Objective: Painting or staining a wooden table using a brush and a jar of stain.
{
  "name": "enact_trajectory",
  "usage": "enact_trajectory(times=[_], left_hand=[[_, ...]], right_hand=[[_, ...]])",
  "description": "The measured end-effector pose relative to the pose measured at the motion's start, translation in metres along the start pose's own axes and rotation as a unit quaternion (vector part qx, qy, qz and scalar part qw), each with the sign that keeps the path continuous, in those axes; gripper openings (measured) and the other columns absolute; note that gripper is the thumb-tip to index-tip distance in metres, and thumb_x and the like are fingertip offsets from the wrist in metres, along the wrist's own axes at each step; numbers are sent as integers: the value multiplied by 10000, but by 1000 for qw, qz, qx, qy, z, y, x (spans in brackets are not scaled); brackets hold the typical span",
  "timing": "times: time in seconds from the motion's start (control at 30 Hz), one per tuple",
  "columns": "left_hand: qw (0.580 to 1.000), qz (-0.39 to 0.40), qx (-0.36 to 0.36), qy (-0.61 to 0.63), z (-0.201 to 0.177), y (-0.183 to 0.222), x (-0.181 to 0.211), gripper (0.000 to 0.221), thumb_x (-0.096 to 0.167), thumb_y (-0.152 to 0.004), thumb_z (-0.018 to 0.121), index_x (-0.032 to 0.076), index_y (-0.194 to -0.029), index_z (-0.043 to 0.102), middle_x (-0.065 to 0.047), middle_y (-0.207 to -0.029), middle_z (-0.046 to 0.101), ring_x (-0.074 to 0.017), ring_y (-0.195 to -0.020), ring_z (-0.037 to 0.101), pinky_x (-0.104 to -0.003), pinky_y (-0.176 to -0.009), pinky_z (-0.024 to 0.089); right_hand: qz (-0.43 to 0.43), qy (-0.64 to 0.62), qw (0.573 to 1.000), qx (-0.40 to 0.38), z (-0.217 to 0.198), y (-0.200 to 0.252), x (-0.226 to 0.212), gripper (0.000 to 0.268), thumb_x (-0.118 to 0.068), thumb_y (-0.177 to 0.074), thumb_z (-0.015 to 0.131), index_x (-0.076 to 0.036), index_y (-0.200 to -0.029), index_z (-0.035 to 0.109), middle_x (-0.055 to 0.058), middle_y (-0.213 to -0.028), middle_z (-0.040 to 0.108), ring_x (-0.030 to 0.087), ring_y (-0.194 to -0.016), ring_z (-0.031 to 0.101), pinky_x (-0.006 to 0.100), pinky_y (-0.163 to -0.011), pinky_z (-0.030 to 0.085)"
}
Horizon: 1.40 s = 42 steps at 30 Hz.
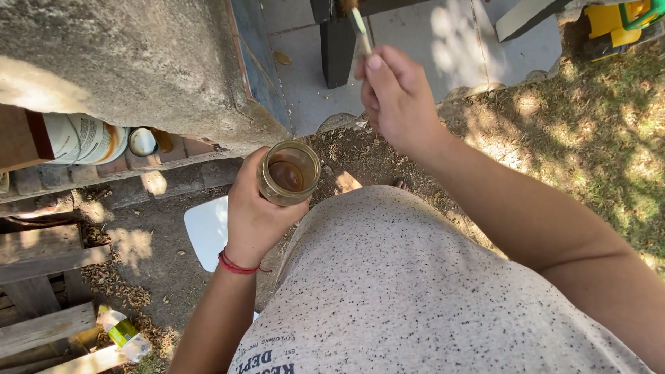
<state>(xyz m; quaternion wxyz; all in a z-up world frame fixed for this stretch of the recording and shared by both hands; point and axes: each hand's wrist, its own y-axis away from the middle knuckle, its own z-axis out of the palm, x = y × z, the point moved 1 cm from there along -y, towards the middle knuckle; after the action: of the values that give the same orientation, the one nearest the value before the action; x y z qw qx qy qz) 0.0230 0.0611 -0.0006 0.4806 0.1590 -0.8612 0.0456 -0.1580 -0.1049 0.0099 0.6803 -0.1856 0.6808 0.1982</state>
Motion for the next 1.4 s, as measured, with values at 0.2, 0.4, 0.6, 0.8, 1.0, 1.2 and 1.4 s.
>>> enact_trajectory(times=[0.2,0.4,0.6,0.8,1.0,1.2,1.4], left_hand=[[999,39,15,-7,3,3,0,703,227,-645,826,49,-1273,565,-104,-1217,661,-238,-1106,636,-352,-952,509],[999,42,8,-18,2,4,-1,687,237,-646,811,52,-1262,569,-102,-1204,663,-241,-1091,636,-359,-936,507],[1000,1,3,-17,4,3,8,693,268,-630,807,90,-1261,580,-75,-1208,674,-226,-1102,646,-347,-940,508],[1000,12,5,-16,6,1,13,664,248,-637,817,86,-1238,588,-78,-1188,677,-226,-1074,657,-340,-909,514],[1000,23,7,-16,6,5,10,665,251,-632,816,87,-1236,592,-77,-1188,686,-229,-1085,660,-349,-935,512],[999,33,28,-26,5,11,6,707,244,-617,822,59,-1255,578,-107,-1212,667,-244,-1104,640,-352,-962,483],[1000,4,22,-14,3,11,8,698,224,-605,836,61,-1232,577,-96,-1157,671,-227,-1056,647,-348,-947,517]], right_hand=[[54,-21,998,23,0,-29,37,291,-335,-1055,406,-102,-924,519,-51,-570,374,65,-433,288,241,-330,238],[137,19,990,18,-4,-12,50,285,-243,-1082,380,-79,-910,536,-12,-538,420,95,-374,320,258,-303,257],[115,24,990,74,-33,-27,49,267,-234,-1080,407,-86,-921,562,-37,-585,438,74,-442,343,238,-349,263],[142,7,970,196,-56,-7,21,277,-265,-1084,317,-145,-897,481,-82,-547,354,57,-414,247,240,-324,186],[122,-25,960,251,-33,0,23,299,-297,-1085,337,-131,-914,517,-89,-548,400,44,-400,303,204,-300,244],[120,28,990,73,29,-25,37,213,-207,-1058,449,-107,-918,574,-27,-632,491,79,-492,399,250,-370,305],[175,32,981,73,2,-14,23,306,-285,-1066,391,-61,-1059,599,-48,-592,466,64,-408,358,247,-292,276]])
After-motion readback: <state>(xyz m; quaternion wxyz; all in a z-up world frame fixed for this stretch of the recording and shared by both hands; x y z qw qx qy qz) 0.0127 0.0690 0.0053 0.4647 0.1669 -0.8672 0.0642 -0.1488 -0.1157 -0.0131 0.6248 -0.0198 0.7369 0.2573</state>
